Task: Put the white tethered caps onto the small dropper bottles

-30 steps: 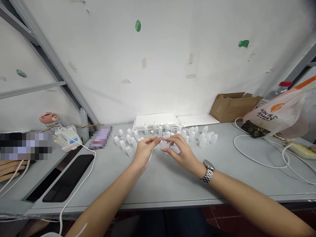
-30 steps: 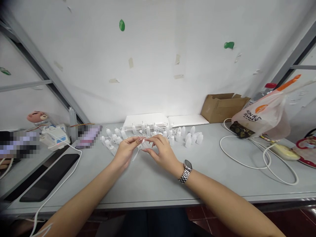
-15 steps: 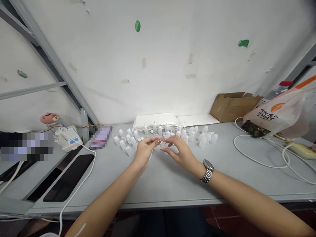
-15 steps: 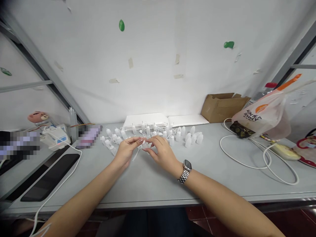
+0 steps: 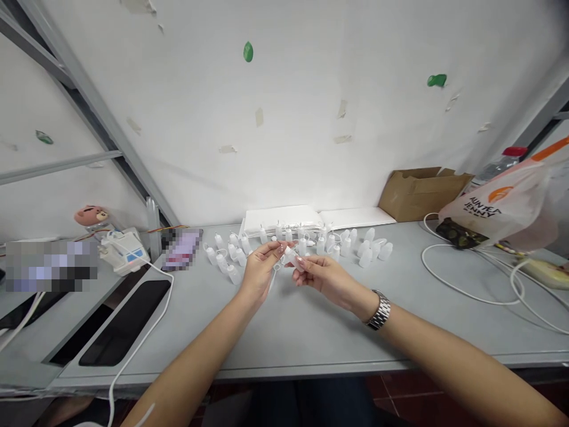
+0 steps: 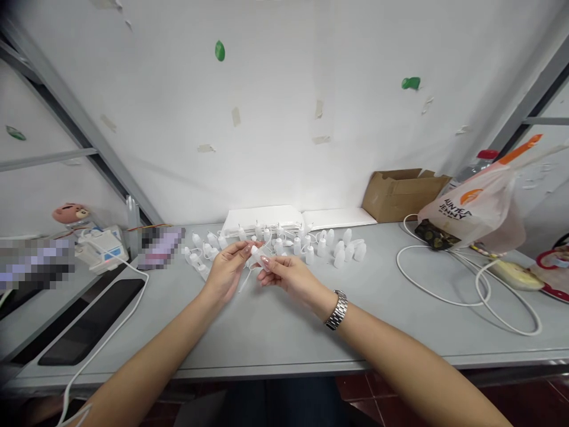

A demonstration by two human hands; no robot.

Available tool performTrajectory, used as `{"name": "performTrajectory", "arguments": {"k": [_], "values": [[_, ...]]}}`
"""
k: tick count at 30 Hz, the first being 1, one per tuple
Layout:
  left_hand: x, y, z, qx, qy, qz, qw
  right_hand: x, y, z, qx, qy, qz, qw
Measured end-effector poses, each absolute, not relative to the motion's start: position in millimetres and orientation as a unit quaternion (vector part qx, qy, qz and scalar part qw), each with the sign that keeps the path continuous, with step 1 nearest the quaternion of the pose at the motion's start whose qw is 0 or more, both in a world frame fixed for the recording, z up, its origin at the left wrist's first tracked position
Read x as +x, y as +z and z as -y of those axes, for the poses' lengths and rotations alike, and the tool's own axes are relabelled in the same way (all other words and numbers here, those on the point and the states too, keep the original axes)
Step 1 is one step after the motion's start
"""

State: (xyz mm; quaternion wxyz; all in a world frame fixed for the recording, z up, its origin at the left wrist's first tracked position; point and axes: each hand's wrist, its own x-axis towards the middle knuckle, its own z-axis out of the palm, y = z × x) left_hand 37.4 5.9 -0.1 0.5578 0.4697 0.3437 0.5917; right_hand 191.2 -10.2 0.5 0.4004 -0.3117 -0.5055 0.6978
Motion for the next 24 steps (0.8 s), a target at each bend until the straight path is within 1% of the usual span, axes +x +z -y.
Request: {"name": "performTrajectory", "arguments": {"k": [2,4,6,11,13,15,19,21,24], "values": [[38,0,-5,0.473,0.594,-0.341,0.555,191,2,11,-0.302,0.706,0.497,0.405],[39,-1,-4,0.478,0.598,-0.345,0.543,190,2,12,-0.312,0.677,0.52,0.416],[40,-1,-3,0.481,0.604,-0.354,0.527,189,-1,13,-0.337,0.619,0.567,0.426],[44,-3,1,0.461,0.623,-0.402,0.487,185,-8,17,-0.425,0.406,0.659,0.47],[45,-3,1,0.453,0.631,-0.416,0.473,185,-9,16,-0.429,0.372,0.663,0.488],[44,-3,1,0.451,0.636,-0.416,0.469,185,-8,15,-0.421,0.41,0.646,0.487],[42,1,-1,0.457,0.631,-0.397,0.485,188,-2,10,-0.356,0.602,0.552,0.455],[41,4,-1,0.465,0.619,-0.385,0.503,191,0,9,-0.319,0.679,0.499,0.435],[39,7,-2,0.479,0.595,-0.365,0.533,193,0,8,-0.283,0.75,0.443,0.403]]}}
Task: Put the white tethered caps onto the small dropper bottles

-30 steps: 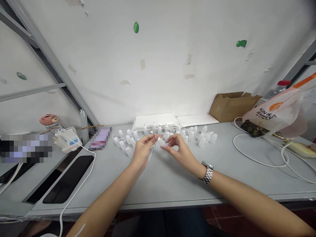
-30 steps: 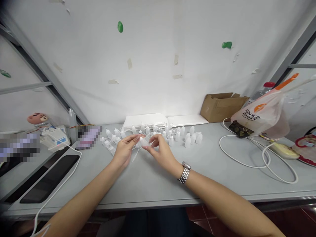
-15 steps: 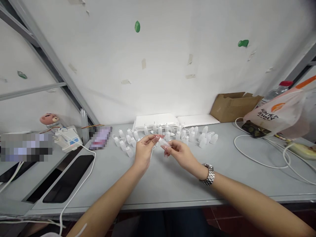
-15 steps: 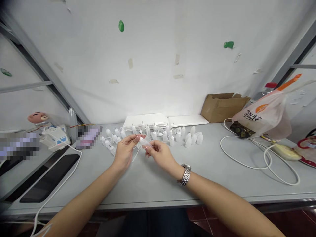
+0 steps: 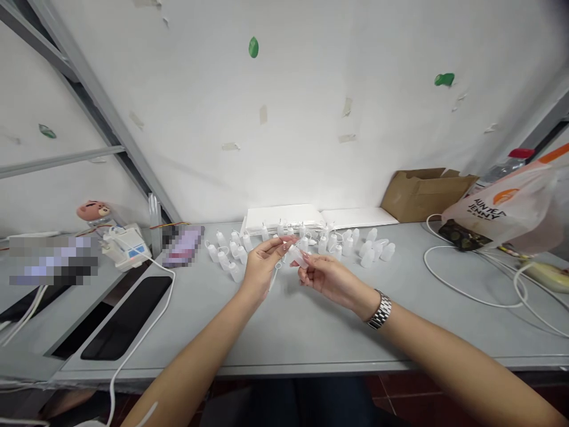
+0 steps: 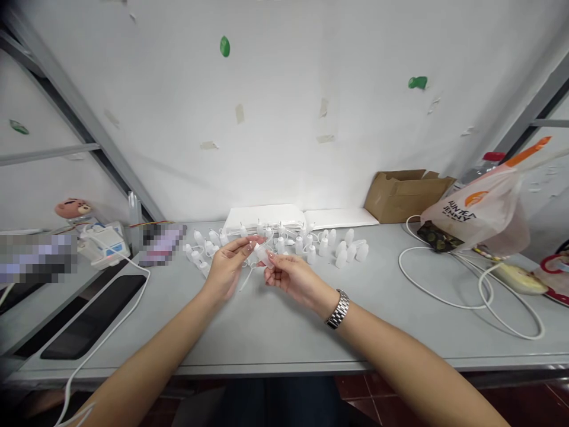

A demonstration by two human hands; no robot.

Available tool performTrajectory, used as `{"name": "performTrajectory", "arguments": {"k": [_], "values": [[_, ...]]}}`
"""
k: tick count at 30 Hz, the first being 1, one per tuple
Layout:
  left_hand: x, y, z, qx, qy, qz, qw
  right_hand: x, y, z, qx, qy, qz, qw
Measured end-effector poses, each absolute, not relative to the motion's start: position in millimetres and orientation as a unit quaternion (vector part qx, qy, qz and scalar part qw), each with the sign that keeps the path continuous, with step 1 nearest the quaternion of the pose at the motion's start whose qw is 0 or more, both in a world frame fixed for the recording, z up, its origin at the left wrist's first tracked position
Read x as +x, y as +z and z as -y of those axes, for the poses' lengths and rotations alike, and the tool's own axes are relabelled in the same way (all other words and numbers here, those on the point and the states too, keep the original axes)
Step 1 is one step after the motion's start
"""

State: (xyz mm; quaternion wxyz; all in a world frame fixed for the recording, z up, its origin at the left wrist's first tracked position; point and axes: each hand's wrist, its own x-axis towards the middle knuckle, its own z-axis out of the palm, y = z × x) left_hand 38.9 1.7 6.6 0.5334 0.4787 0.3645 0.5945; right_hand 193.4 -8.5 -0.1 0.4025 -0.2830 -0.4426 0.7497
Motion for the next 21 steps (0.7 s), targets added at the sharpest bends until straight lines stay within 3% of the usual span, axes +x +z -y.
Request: {"name": "performTrajectory", "arguments": {"k": [4,12,17,21], "values": [[38,4,-2,0.477,0.592,-0.368,0.535,193,-2,9,-0.292,0.739,0.462,0.393],[41,-1,-1,0.444,0.616,-0.433,0.485,187,-7,10,-0.401,0.546,0.593,0.435],[42,-2,-2,0.428,0.626,-0.439,0.483,188,-6,9,-0.363,0.613,0.559,0.425],[40,-4,-4,0.414,0.631,-0.436,0.489,185,-4,11,-0.367,0.6,0.551,0.449]]}}
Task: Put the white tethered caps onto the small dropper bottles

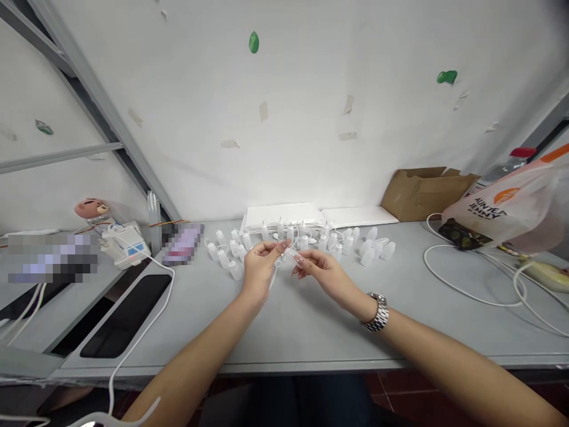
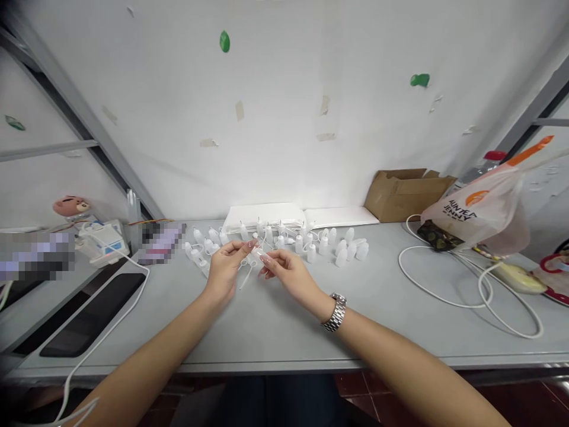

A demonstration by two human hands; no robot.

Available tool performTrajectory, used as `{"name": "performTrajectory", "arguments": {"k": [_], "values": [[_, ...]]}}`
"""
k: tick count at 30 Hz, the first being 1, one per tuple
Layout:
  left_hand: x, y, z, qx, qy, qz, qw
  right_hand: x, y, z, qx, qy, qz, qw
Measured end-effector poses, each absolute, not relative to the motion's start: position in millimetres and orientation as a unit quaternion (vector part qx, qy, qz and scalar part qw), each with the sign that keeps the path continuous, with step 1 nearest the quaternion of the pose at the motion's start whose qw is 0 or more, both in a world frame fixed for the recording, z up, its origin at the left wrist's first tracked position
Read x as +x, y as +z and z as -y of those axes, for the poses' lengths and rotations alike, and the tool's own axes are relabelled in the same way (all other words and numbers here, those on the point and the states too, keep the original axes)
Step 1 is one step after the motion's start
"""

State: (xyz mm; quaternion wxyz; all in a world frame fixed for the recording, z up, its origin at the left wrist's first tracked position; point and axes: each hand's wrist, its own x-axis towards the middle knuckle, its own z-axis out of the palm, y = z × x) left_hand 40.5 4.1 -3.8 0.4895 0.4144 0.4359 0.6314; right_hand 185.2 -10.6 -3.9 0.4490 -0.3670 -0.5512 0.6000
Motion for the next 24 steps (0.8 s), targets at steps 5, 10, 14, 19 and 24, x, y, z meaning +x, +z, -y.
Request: {"name": "performTrajectory", "arguments": {"k": [5,10,14,19,24], "values": [[39.7,-1.1,-3.4,0.45,0.613,-0.413,0.5,188.2,-3.8,10.2,-0.324,0.691,0.469,0.445],[40.2,4.5,-1.0,0.48,0.594,-0.368,0.53,194.6,-1.5,7.7,-0.285,0.758,0.403,0.426],[39.6,4.1,-2.3,0.47,0.598,-0.363,0.539,193.5,-0.9,8.2,-0.291,0.752,0.415,0.421],[38.4,0.6,-4.1,0.458,0.601,-0.379,0.535,188.5,-4.8,10.3,-0.344,0.618,0.536,0.462],[36.9,-4.3,-6.8,0.418,0.602,-0.406,0.546,187.6,-10.2,16.0,-0.383,0.396,0.686,0.476]]}}
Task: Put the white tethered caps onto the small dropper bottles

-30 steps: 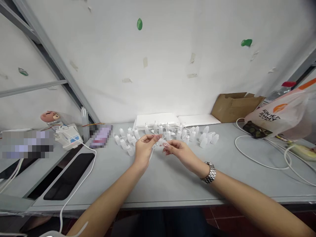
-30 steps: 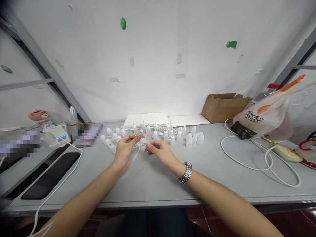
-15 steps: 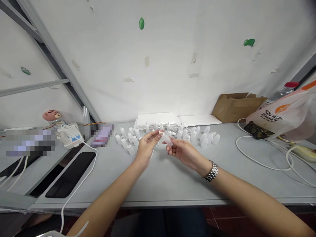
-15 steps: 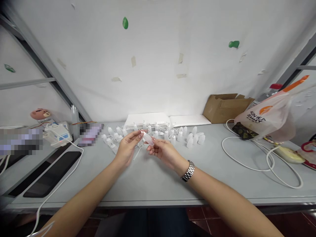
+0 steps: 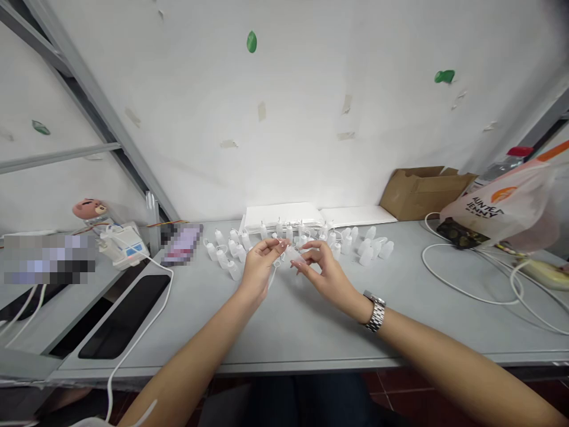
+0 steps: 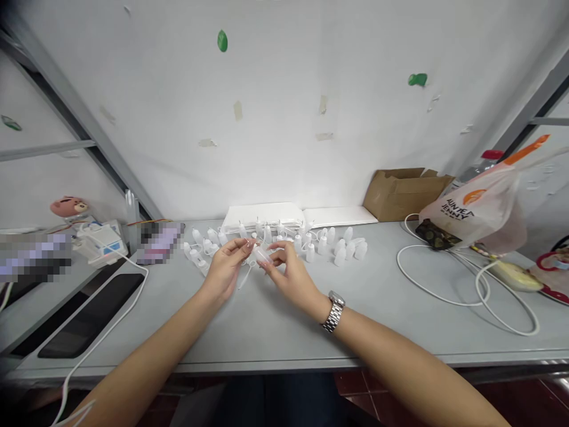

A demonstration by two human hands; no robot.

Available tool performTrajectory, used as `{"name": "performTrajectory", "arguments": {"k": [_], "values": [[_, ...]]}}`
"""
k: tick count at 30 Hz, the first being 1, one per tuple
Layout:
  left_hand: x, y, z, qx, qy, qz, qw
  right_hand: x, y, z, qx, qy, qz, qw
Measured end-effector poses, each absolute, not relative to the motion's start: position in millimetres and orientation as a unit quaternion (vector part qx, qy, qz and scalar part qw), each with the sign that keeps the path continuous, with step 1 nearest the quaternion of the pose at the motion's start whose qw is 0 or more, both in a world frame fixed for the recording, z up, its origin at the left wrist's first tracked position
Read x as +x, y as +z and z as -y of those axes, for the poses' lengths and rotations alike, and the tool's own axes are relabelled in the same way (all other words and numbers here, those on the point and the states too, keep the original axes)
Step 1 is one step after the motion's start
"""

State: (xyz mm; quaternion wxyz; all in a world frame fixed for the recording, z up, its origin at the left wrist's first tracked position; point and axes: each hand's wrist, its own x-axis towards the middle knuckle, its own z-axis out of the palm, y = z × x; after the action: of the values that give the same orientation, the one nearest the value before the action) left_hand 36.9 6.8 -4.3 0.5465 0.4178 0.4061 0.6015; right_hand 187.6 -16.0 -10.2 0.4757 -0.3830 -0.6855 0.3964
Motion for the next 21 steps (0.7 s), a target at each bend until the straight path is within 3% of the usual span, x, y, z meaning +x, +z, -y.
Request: {"name": "performTrajectory", "arguments": {"k": [4,14,21], "values": [[38,-4,-7,0.413,0.599,-0.395,0.561,189,-10,18,-0.392,0.316,0.744,0.44],[37,0,-4,0.447,0.578,-0.373,0.572,190,-3,9,-0.319,0.591,0.576,0.467],[39,-1,-2,0.432,0.598,-0.427,0.523,184,-9,19,-0.355,0.496,0.645,0.461]]}}
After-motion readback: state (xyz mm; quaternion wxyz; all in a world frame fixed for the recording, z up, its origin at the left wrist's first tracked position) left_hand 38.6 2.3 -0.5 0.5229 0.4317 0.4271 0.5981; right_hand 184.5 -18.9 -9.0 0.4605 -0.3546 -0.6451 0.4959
